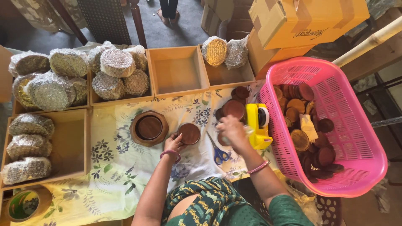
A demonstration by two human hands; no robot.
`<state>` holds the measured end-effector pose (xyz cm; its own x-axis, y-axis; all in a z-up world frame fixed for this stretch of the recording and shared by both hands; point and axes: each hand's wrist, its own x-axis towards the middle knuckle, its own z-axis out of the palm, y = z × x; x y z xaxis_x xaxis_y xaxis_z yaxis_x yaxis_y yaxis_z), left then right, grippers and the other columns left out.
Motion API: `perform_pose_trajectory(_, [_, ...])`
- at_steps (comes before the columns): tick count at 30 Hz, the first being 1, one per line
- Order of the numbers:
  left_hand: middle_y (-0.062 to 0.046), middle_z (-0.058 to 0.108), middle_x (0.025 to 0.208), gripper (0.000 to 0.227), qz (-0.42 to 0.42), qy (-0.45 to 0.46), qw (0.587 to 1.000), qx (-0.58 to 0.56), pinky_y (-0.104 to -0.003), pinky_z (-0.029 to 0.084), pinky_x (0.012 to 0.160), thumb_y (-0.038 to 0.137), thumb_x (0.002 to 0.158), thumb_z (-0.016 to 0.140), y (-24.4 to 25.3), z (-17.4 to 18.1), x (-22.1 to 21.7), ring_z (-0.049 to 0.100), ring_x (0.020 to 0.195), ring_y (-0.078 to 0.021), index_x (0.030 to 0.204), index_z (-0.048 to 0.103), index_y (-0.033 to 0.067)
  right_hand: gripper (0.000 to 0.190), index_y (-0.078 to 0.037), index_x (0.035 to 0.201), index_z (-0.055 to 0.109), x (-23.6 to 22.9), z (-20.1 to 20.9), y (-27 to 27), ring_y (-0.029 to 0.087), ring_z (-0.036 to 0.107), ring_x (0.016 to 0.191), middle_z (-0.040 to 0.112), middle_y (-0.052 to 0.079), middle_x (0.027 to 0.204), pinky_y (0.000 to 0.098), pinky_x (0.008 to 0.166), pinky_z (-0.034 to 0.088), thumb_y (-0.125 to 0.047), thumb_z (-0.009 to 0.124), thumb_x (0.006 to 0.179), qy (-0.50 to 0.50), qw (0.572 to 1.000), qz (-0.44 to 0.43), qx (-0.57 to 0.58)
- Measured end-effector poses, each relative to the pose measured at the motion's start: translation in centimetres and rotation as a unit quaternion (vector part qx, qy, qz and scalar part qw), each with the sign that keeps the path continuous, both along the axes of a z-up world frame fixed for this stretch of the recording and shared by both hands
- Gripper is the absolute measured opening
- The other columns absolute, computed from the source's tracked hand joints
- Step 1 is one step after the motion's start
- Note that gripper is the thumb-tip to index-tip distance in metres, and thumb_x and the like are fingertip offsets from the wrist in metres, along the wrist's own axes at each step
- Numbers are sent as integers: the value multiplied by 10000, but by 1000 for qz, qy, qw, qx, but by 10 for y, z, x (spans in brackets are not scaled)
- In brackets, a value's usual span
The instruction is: Cleaning clay lamps with a cloth and stacking them.
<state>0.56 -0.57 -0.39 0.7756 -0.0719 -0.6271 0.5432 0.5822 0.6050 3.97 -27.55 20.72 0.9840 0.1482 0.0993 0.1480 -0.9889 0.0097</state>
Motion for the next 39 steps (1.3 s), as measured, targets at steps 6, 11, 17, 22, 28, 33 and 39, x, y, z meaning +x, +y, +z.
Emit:
perform_pose_trajectory(6, [-94, 718, 1033, 300, -1, 1, 1000, -2, -402, 640, 732, 210, 964, 677, -1, 3, -1, 749, 856, -240, 1220, 607, 70, 476, -83, 1051, 686, 7, -46, 99, 289, 672, 1096, 658, 137, 1121, 410, 977, 542, -446, 831, 779, 18, 896, 38, 442])
perform_pose_trajectory(11, [-99, 679, 917, 423, 19, 23, 999, 46, -377, 557, 597, 415, 980, 652, 0, -54, 11, 661, 704, -227, 1150, 645, 27, 719, -1, 1535, 441, -18, -109, 141, 443, 281, 1453, 347, 323, 1567, 522, 1174, 197, -393, 668, 977, -43, 963, 138, 226])
perform_pose_trajectory(17, [-51, 689, 751, 570, 61, 87, 994, 22, -305, 470, 441, 580, 957, 625, 3, -27, 12, 595, 512, -147, 1110, 713, 38, 507, -43, 1494, 498, -69, -95, 116, 350, 362, 1526, 405, 211, 1620, 470, 1272, 236, -223, 581, 1027, 90, 877, 391, 266])
perform_pose_trajectory(22, [-14, 683, 750, 372, 33, 20, 998, -43, -259, 430, 423, 416, 966, 712, -1, -25, 5, 560, 488, -101, 1089, 688, 65, 398, -53, 1302, 672, -67, -87, 76, 319, 527, 1399, 601, 128, 1470, 454, 1216, 354, -104, 631, 909, 149, 846, 405, 314])
perform_pose_trajectory(28, [-24, 639, 761, 302, 32, -20, 996, -76, -263, 455, 436, 331, 949, 745, 0, -6, -1, 547, 495, -115, 1124, 667, 97, 109, -51, 915, 732, -49, -84, 76, 283, 692, 1174, 754, 89, 1159, 400, 1036, 533, -11, 676, 830, 102, 838, 394, 364])
perform_pose_trajectory(33, [-36, 708, 1020, 386, 16, -42, 998, -47, -322, 586, 657, 113, 895, 709, -10, 18, -6, 704, 773, -162, 1265, 616, 176, 125, -39, 882, 708, -16, -88, 87, 211, 747, 984, 772, 93, 1108, 324, 848, 590, 59, 632, 866, 146, 841, 173, 491])
perform_pose_trajectory(39, [-15, 662, 1218, 399, 26, -106, 986, -123, -448, 550, 923, 177, 961, 610, -21, 63, 3, 660, 1083, -152, 1359, 581, 186, 254, -40, 1132, 695, 2, -90, 119, 284, 680, 1122, 677, 202, 1279, 356, 966, 574, 26, 560, 928, 6, 727, -47, 685])
